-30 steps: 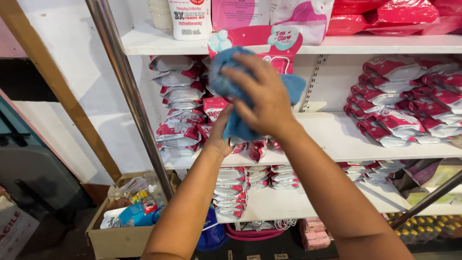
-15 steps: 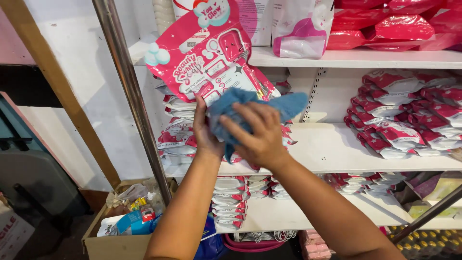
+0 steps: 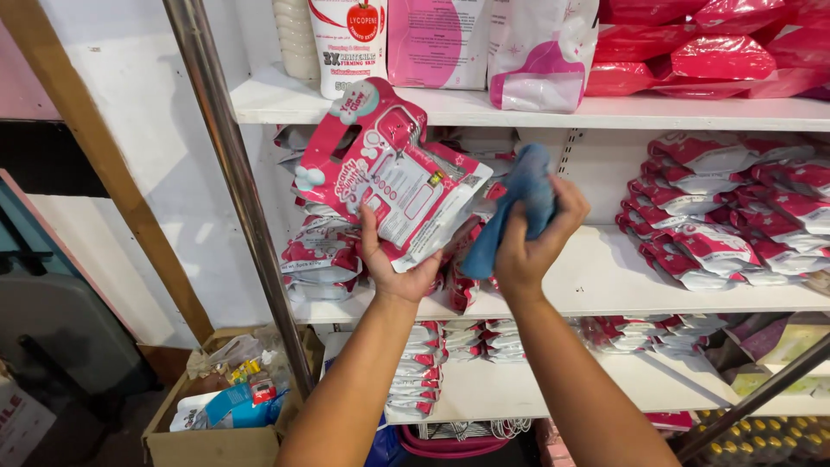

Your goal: The person wipes the surface of a white shelf with a blue cloth. They pick up packages of soap, wipe them individually, and place them back on the shelf. The person repeats this process for several items, ensuring the shelf and products are clean.

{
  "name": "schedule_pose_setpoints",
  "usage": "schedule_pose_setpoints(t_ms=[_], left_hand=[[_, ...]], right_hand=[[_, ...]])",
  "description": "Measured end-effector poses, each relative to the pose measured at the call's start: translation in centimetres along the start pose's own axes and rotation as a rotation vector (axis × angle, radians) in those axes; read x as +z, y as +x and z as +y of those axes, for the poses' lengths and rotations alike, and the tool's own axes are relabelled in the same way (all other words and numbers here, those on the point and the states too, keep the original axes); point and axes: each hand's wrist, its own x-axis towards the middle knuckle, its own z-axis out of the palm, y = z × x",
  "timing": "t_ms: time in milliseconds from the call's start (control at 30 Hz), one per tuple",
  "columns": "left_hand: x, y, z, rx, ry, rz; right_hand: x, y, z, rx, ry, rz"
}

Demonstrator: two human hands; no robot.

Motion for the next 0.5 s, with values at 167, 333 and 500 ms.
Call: schedule_pose_setpoints(t_ms=[167,333,500], left_hand=[[-2.4,1.2,-0.7,-0.003,0.165,0.032],[-2.4,1.8,-0.3,0.049,0.245,-0.007],[1.2,0.9,-1.0,-0.042,0.201,0.143]], right_hand=[[-0.3,-2.9,-1.3,-0.293,-0.059,-0.23],[-1.0,-2.7,-1.2,-0.564,-0.11,-0.5],[-0.4,-1.7,-0.4,-0.422,-0.279,-0.28]])
